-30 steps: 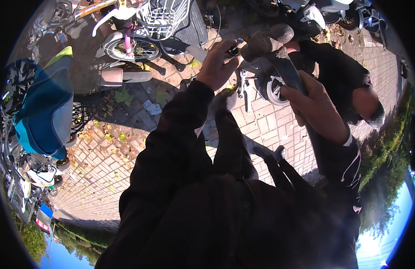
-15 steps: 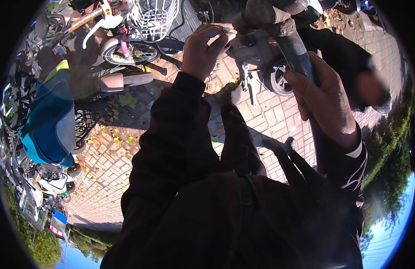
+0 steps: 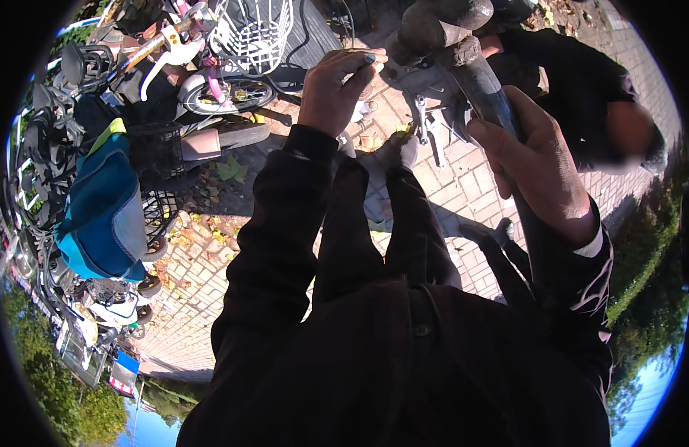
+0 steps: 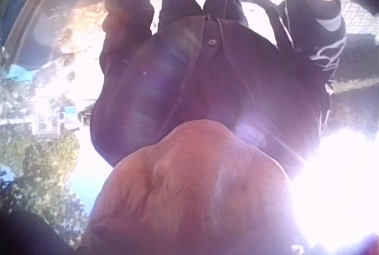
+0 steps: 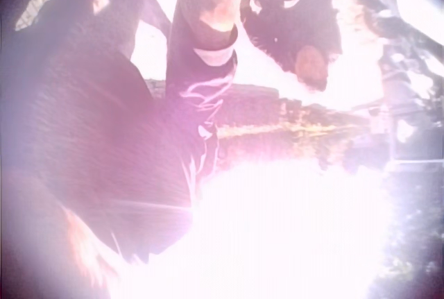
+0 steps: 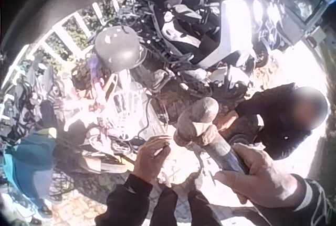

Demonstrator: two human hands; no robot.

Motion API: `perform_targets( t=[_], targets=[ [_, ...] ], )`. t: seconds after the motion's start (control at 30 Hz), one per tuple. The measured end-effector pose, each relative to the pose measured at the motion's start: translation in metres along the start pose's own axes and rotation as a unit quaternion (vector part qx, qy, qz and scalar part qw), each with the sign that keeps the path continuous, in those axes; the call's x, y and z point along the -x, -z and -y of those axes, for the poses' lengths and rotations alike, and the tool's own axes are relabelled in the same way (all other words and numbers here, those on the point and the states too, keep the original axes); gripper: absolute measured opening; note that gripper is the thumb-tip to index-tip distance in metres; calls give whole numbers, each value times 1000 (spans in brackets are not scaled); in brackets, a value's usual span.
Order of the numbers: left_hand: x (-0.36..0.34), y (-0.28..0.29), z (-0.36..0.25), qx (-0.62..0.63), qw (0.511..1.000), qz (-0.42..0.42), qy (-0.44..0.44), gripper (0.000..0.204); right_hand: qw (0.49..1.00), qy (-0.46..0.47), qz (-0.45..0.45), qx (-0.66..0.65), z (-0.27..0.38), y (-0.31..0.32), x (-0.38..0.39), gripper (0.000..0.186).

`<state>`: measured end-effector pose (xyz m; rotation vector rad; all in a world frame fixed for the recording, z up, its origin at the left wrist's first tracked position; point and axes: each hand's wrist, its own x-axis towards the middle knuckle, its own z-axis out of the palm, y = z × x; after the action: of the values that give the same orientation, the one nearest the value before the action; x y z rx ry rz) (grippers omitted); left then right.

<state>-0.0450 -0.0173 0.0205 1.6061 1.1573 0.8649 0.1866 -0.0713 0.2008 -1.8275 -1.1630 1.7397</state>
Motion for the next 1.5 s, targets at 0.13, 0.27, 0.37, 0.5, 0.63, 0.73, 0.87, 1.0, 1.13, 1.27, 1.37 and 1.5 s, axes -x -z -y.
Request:
perform_targets(
  t=[0.13,0.27,0.37,0.5,0.63,0.73,0.87,1.0,1.13,1.27,1.37,1.5],
  targets=[
    [4,0,1,-86,996,-13,-13,18,999,30,21,-18,-3,1,2,44],
    [7,-3,4,-29,999,-40,-12,19,999,11,7,35,-2,-3,-2,48],
    [8,-4,6,-41,999,-30,-10,20,990,10,-28,135,0,-17,-12,51],
    [7,-4,8,-11,999,-7,31,19,976,76,-22,203,2,-24,-17,43],
    [6,-5,10,2,999,-12,40,19,982,85,-37,164,-1,-18,-11,40],
    [5,-5,10,-17,999,-4,45,21,976,128,-70,165,-4,-21,-15,43],
    [3,-1,6,-30,999,-5,35,20,970,90,-22,224,1,-27,-27,40],
    [4,-4,2,63,997,-9,33,18,978,112,-34,174,20,-14,-12,39],
    [5,-2,3,-3,999,6,45,19,980,48,-80,174,18,-28,-22,37],
    [5,-1,5,4,998,9,66,20,974,56,-18,218,16,-23,-29,37],
    [6,-3,4,-5,998,8,66,21,981,107,-59,150,17,-14,-16,37],
    [4,-1,6,-12,997,21,76,24,961,186,-95,179,7,-24,-20,38]
  ],
)
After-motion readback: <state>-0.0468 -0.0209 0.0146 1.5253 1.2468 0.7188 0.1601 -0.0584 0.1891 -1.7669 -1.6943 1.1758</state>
